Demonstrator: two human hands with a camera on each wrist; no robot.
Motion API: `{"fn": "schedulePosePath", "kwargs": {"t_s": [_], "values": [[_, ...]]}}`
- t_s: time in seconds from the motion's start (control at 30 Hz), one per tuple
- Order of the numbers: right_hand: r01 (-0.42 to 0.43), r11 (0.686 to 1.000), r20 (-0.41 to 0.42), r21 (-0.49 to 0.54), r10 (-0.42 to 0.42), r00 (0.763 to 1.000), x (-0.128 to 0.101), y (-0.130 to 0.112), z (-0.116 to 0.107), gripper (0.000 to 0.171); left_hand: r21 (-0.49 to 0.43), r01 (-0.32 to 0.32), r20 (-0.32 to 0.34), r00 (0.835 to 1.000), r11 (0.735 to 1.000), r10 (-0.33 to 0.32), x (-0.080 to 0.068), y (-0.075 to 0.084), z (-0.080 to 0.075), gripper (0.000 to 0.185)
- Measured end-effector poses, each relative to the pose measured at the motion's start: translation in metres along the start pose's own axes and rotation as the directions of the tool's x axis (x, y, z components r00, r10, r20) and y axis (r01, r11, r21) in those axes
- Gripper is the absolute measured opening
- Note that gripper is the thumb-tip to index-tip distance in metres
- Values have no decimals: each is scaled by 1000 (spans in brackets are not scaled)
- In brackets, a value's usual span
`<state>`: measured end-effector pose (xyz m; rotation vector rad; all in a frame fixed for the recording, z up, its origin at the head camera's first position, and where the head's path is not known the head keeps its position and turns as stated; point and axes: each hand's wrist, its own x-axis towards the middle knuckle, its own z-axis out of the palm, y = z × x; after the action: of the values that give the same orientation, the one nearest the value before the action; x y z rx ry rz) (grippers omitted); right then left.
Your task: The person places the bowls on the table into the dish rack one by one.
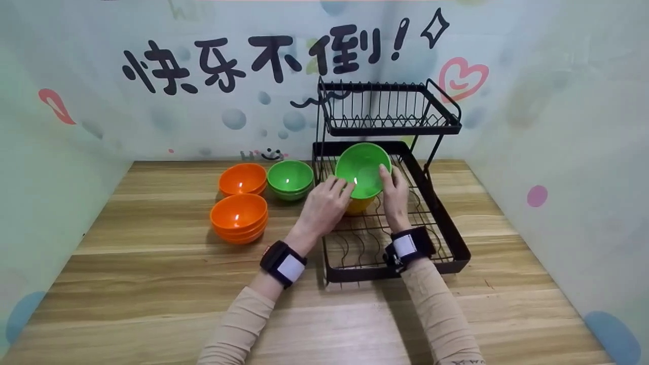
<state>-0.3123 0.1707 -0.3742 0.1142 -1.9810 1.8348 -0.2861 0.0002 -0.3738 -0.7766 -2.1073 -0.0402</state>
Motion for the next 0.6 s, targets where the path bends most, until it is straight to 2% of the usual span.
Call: {"fn": "schedulePosePath", "kwargs": {"t_s": [0.07,0.1,0.17,0.2,0.27,0.33,0.4,0.43,0.47,0.6], "values": [[0,1000,-18,4,1,1000,1,0,-1,42,-6,99,58,993,995,-99,-4,-2,1,27],[-1,1000,-24,1,1,1000,1,0,-1,42,-4,157,95,983,988,-156,-6,-3,1,29],[8,1000,-39,-8,-8,999,2,0,-2,43,10,272,177,947,962,-269,-11,-4,2,33],[11,1000,-45,-4,-11,999,2,0,-3,43,35,312,197,929,949,-313,-16,-5,8,33],[15,1000,-66,-8,-15,998,4,1,-4,44,48,391,268,881,919,-389,-21,-6,10,34],[22,1000,-96,-5,-22,995,4,1,-6,43,49,445,331,837,894,-435,-26,-6,11,33],[22,1000,-136,5,-21,991,6,2,-8,43,40,481,382,803,876,-458,-29,-6,14,32],[20,1000,-160,4,-19,987,7,2,-9,44,26,504,420,778,863,-467,-28,-5,10,31],[18,1000,-186,-3,-18,982,9,3,-10,44,18,515,437,767,857,-470,-29,-5,11,30],[-12,1000,-287,-7,9,958,15,6,-14,43,-12,535,461,753,845,-470,-30,-4,12,27]]}}
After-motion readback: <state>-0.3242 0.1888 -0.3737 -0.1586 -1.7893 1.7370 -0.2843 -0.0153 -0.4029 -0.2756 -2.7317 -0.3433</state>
